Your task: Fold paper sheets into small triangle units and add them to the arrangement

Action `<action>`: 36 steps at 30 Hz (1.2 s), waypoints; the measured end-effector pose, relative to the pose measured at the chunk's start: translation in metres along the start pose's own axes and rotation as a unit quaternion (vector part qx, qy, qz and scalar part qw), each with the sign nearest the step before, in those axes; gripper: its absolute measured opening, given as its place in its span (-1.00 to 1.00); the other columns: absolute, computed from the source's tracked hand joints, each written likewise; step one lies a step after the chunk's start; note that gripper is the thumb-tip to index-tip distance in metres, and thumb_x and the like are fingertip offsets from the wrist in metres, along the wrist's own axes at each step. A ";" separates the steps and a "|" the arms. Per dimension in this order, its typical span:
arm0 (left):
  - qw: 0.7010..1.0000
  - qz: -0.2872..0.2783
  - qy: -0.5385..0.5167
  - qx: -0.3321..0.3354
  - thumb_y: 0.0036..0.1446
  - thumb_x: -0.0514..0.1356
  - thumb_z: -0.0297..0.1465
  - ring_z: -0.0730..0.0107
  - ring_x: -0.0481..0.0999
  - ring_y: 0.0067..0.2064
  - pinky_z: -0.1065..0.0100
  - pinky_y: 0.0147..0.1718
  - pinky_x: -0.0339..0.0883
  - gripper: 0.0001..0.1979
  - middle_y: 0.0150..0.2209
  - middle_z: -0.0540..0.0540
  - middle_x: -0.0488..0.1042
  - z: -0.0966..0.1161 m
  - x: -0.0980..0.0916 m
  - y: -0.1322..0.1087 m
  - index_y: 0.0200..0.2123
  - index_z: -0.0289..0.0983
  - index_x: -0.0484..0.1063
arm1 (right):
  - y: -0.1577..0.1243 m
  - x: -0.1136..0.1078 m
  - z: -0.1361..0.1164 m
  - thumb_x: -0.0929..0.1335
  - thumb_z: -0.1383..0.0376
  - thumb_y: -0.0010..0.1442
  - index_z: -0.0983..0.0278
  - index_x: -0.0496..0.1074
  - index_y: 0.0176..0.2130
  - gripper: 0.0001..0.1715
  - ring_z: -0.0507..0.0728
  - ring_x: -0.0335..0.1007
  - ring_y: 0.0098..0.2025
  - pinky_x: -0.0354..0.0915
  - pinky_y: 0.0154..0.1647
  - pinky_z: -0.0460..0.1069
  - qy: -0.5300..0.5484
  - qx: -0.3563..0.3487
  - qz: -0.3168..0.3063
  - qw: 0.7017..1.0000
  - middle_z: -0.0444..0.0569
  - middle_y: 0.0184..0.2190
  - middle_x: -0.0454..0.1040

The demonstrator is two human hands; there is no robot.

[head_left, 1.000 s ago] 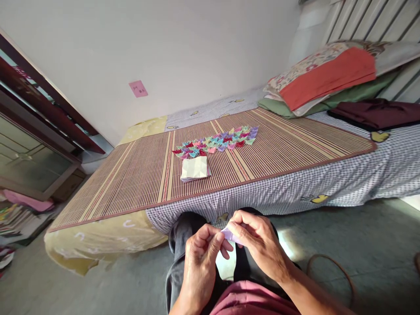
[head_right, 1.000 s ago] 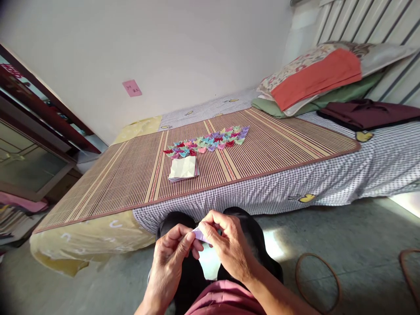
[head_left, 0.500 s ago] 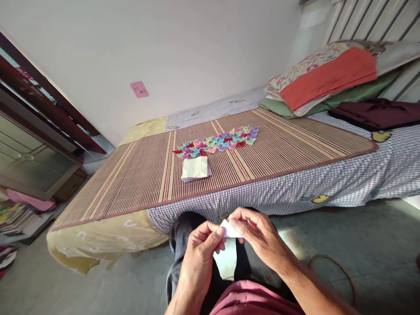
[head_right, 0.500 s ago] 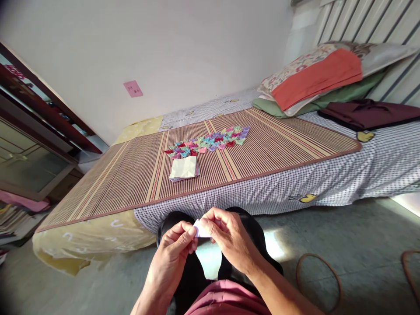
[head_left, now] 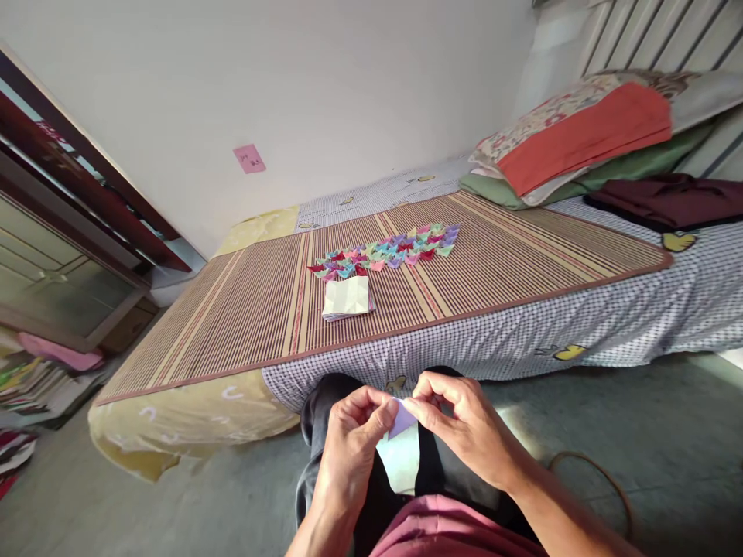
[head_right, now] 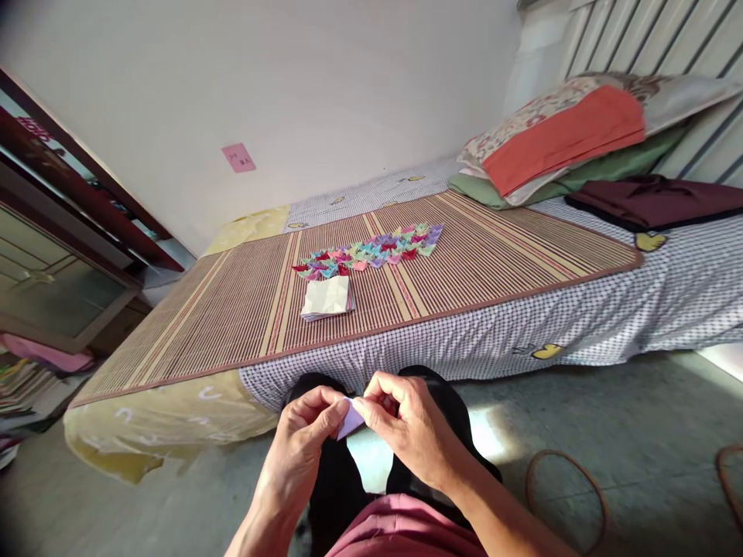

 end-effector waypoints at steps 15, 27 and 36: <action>0.969 -0.021 -0.209 -0.133 -0.25 0.69 -0.27 0.60 0.40 -0.54 0.58 -0.55 0.33 -0.57 -0.54 -0.01 0.51 -0.022 0.008 0.001 -0.49 -0.37 0.57 | 0.001 -0.003 -0.005 0.46 0.12 0.41 0.26 0.59 -0.21 -0.75 0.06 0.51 -0.32 0.39 -0.25 -0.07 0.132 -0.026 -0.014 0.991 -0.09 -0.34 0.59; 0.956 -0.024 -0.272 -0.111 -0.13 0.65 -0.35 0.60 0.46 -0.48 0.57 -0.42 0.46 -0.66 -0.47 0.02 0.53 -0.022 0.017 0.000 -0.45 -0.34 0.58 | -0.003 -0.004 -0.017 0.34 0.41 0.34 0.25 0.56 -0.07 -0.77 0.10 0.53 -0.28 0.46 -0.22 -0.04 0.055 -0.077 0.027 0.995 -0.05 -0.28 0.59; 0.985 -0.012 -0.160 -0.058 0.09 0.52 -0.13 0.34 0.56 -0.32 0.38 -0.32 0.48 -0.64 -0.35 -0.14 0.61 -0.022 0.023 -0.007 -0.31 -0.34 0.69 | -0.012 0.002 -0.024 0.28 0.52 0.38 0.16 0.56 -0.13 -0.66 0.12 0.51 -0.22 0.48 -0.19 -0.02 -0.081 -0.212 0.147 0.963 -0.03 -0.26 0.47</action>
Point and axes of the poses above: each hand's wrist, its own y-axis towards the middle knuckle, its own x-axis out of the palm, z = x × y, the point moved 7 cm from there along y, towards the middle knuckle
